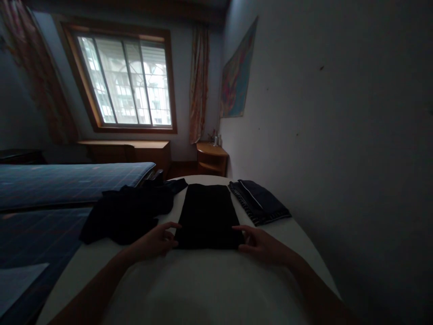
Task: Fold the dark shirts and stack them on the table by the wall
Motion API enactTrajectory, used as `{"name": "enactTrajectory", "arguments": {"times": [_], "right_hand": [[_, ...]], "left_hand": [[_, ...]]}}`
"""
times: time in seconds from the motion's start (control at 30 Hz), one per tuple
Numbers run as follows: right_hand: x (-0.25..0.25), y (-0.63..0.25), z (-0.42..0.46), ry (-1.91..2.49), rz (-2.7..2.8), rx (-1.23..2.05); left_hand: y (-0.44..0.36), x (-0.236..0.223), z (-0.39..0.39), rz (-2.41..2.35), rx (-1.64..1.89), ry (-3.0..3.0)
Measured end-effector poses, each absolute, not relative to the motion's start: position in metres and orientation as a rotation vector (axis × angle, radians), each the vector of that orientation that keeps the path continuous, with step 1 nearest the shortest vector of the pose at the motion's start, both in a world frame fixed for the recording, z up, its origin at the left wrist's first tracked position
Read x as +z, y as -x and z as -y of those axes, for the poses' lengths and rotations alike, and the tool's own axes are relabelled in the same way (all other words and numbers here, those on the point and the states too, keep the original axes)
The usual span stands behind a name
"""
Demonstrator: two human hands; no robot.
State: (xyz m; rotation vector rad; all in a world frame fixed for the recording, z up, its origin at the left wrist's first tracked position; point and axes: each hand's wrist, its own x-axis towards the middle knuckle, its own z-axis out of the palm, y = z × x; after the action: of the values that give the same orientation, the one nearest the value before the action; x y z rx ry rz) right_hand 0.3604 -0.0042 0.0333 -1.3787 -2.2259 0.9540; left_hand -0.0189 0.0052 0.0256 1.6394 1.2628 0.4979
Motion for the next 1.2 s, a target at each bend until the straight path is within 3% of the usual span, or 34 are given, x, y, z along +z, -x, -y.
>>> {"name": "enactTrajectory", "arguments": {"times": [0.3,0.5,0.67,0.87,1.0,1.2], "right_hand": [[0.037,-0.373,-0.006,1.328,2.162,0.976],[0.032,-0.365,0.003,1.297,2.109,1.368],[0.029,-0.359,0.000,1.396,2.051,1.220],[0.026,-0.360,-0.007,1.505,1.905,1.330],[0.028,-0.359,-0.005,1.586,1.980,1.188],[0.042,-0.355,0.008,1.547,2.332,0.517]], "left_hand": [[0.025,0.025,-0.009,-1.293,0.445,-1.560],[0.018,0.018,-0.005,-1.298,0.451,-1.597],[0.019,0.021,-0.005,-1.304,0.478,-1.598],[0.020,0.024,-0.005,-1.362,0.413,-1.603],[0.018,0.025,-0.003,-1.392,0.358,-1.662],[0.018,0.034,0.001,-1.537,0.443,-2.042]]}}
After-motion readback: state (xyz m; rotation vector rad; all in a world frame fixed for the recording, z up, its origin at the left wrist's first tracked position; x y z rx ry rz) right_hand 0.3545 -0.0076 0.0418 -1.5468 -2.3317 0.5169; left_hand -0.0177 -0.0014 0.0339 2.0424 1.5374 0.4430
